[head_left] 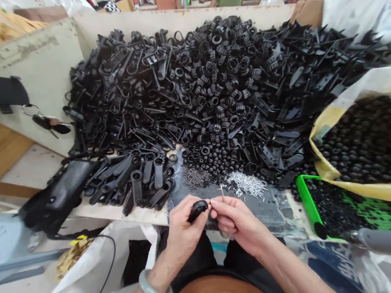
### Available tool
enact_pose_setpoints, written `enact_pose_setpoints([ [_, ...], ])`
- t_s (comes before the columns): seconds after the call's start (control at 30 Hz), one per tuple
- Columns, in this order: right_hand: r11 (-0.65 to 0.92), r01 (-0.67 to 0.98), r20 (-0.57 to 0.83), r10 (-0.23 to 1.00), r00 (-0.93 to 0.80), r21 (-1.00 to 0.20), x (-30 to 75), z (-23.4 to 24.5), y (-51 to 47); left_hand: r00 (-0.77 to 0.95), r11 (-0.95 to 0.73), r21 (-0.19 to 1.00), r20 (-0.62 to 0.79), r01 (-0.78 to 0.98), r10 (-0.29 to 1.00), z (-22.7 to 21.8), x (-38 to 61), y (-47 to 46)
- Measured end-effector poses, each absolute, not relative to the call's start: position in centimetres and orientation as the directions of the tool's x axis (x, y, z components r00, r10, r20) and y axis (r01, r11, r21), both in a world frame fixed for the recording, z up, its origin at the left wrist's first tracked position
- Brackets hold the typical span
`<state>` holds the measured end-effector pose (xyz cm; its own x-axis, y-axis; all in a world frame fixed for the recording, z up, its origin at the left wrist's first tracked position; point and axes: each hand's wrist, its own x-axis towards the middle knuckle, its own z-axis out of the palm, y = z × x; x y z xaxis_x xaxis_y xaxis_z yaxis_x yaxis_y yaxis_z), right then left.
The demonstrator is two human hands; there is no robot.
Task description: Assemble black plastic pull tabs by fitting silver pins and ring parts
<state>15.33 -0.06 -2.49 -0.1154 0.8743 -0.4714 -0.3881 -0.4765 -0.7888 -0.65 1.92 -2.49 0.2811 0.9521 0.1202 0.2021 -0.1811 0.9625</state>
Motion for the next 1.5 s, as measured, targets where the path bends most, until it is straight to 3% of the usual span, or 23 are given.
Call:
enact_pose_setpoints([
  [0.1, -0.409, -0.259, -0.412, 0.91, -0.047, -0.875, 16.3, -2.1, -0.5, 0.263, -0.13, 0.964, 0.066, 0.231, 0.962, -2.7, -0.7, 1.8],
  [0.2, -0.216, 0.158, -0.197, 0.972, 0.127, -0.964, 19.3, -1.9, -0.8, 0.2, 0.013, 0.964, -0.068, 0.265, 0.977, -3.2, -0.5, 1.4],
  [0.27, -0.114, 0.449, -0.018, 0.977, 0.211, -0.886, 21.6, -1.9, -0.8, 0.157, 0.114, 0.96, -0.157, 0.256, 0.975, -3.4, -0.2, 1.2],
  [0.37, -0.019, 0.662, 0.101, 0.985, 0.142, -0.749, 23.7, -2.3, -0.5, 0.114, 0.214, 0.954, -0.242, 0.21, 0.964, -3.3, 0.5, 1.1],
  [0.5, 0.101, 0.842, 0.124, 0.991, -0.041, -0.529, 23.5, -3.2, 0.2, 0.091, 0.391, 0.92, -0.39, 0.01, 0.916, -2.1, 1.4, 1.5],
  [0.6, 0.094, 0.912, 0.088, 0.994, -0.064, -0.4, 23.0, -3.6, 0.6, 0.12, 0.522, 0.836, -0.508, -0.17, 0.853, -1.1, 1.6, 1.7],
  [0.67, 0.078, 0.897, 0.07, 0.996, -0.053, -0.434, 23.2, -3.6, 0.6, 0.133, 0.579, 0.781, -0.564, -0.232, 0.815, -0.8, 1.4, 1.7],
  [0.77, 0.061, 0.758, 0.077, 0.997, -0.014, -0.649, 23.5, -3.1, 0.3, 0.145, 0.65, 0.695, -0.641, -0.306, 0.754, -0.7, 1.3, 1.4],
  [0.87, 0.005, 0.484, 0.054, 0.995, 0.087, -0.875, 22.6, -2.4, -0.2, 0.198, 0.688, 0.607, -0.676, -0.398, 0.71, -0.9, 1.7, 1.0],
  [0.97, -0.126, 0.113, -0.11, 0.984, 0.139, -0.986, 20.3, -2.0, -0.8, 0.254, 0.706, 0.529, -0.685, -0.47, 0.683, -0.7, 2.4, 0.7],
  [1.03, -0.215, -0.098, -0.226, 0.967, 0.12, -0.972, 18.7, -2.0, -1.2, 0.279, 0.715, 0.49, -0.69, -0.498, 0.667, -0.4, 2.7, 0.6],
  [1.13, -0.283, -0.266, -0.321, 0.94, 0.112, -0.922, 17.0, -2.3, -1.5, 0.296, 0.717, 0.461, -0.691, -0.522, 0.66, 0.0, 2.7, 0.4],
  [1.5, -0.342, -0.381, -0.41, 0.905, 0.112, -0.859, 15.9, -2.7, -1.6, 0.259, 0.697, 0.486, -0.689, -0.527, 0.676, -0.4, 2.5, -0.2],
])
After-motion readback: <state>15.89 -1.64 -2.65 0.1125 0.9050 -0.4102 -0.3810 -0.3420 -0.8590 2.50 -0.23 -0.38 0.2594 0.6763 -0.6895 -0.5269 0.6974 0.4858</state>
